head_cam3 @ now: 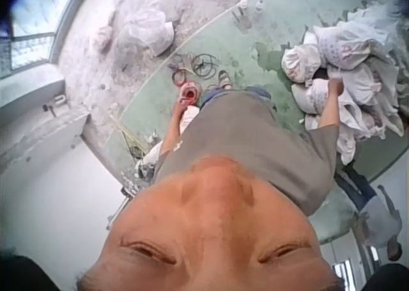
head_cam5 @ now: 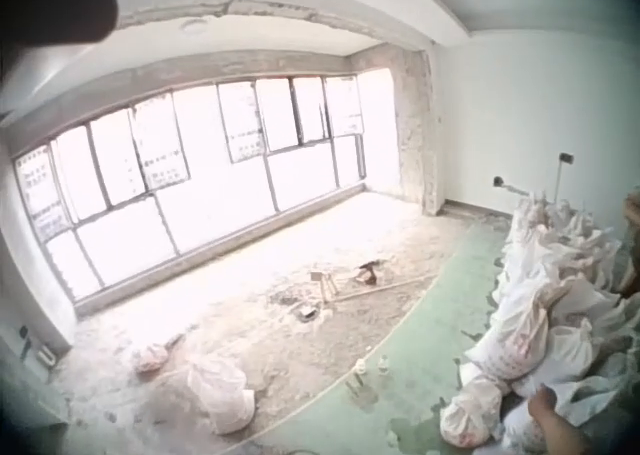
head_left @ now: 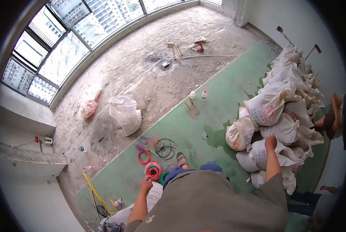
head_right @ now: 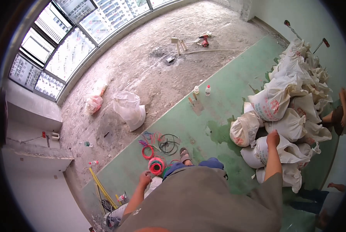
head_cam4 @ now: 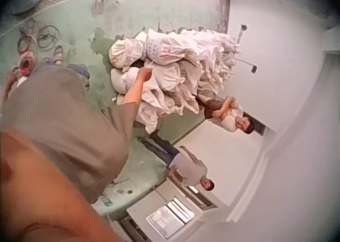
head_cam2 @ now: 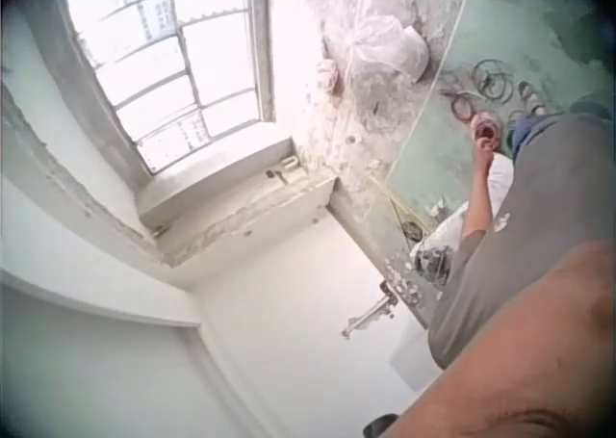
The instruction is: Preparing and installing electrical wires and junction boxes in a construction/renovation site.
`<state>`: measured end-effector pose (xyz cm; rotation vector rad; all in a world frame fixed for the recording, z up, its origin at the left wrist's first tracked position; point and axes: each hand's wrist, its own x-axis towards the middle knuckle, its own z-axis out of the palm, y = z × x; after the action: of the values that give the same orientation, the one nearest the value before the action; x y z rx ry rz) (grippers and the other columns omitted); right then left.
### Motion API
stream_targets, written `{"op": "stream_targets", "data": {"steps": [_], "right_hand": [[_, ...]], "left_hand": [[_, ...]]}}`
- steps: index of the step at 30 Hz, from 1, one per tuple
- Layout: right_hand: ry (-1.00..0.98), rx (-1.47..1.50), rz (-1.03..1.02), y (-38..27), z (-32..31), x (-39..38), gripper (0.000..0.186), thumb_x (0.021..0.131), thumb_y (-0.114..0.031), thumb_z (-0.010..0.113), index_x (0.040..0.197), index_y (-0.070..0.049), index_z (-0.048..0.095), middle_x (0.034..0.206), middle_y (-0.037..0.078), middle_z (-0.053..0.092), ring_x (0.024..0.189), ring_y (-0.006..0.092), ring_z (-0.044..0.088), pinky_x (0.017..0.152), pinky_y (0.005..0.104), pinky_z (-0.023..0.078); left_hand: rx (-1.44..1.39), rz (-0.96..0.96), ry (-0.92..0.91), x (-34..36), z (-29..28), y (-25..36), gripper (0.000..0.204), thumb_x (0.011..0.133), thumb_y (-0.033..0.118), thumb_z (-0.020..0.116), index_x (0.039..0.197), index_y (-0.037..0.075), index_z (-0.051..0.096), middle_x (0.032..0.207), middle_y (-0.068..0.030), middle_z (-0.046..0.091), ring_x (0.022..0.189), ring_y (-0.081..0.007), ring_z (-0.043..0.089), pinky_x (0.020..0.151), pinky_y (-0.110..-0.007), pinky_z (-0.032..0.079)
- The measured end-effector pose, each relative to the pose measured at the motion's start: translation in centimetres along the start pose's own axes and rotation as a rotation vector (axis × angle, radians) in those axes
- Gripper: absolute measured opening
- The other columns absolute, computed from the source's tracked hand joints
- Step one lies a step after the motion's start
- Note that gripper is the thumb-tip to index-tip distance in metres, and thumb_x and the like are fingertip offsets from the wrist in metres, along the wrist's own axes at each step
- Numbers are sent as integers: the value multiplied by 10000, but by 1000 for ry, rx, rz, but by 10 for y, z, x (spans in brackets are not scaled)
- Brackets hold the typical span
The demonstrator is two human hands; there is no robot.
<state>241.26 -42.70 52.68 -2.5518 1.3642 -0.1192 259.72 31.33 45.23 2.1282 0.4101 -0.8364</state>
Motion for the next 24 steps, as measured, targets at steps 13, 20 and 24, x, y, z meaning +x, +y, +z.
{"op": "stream_targets", "data": {"steps": [13, 20, 24], "right_hand": [[-1331, -385, -461, -148, 182, -73, 241, 700, -273, 670, 887, -131, 724, 872, 122, 682, 801, 281, 657, 747, 385, 512], [-1236, -756, -1018, -305, 246, 206, 190, 725, -268, 642, 773, -92, 693, 690, 53, 649, 655, 180, 622, 643, 397, 495], [-900, 385, -48, -468, 229, 345, 105, 771, -124, 605, 751, -33, 654, 651, 75, 649, 573, 129, 622, 515, 278, 480]], "left_hand": [[176, 279, -2, 222, -47, 205, 266, 795, 119, 551, 1041, 50, 626, 890, -161, 665, 816, -282, 645, 733, -348, 501], [522, 33, -241, 203, -81, 120, 239, 731, 100, 625, 964, 83, 673, 984, -112, 669, 931, -269, 639, 829, -368, 498], [415, -111, -85, 244, -126, 133, 265, 726, 105, 641, 989, 92, 676, 966, -102, 675, 920, -254, 645, 818, -365, 499]]}}
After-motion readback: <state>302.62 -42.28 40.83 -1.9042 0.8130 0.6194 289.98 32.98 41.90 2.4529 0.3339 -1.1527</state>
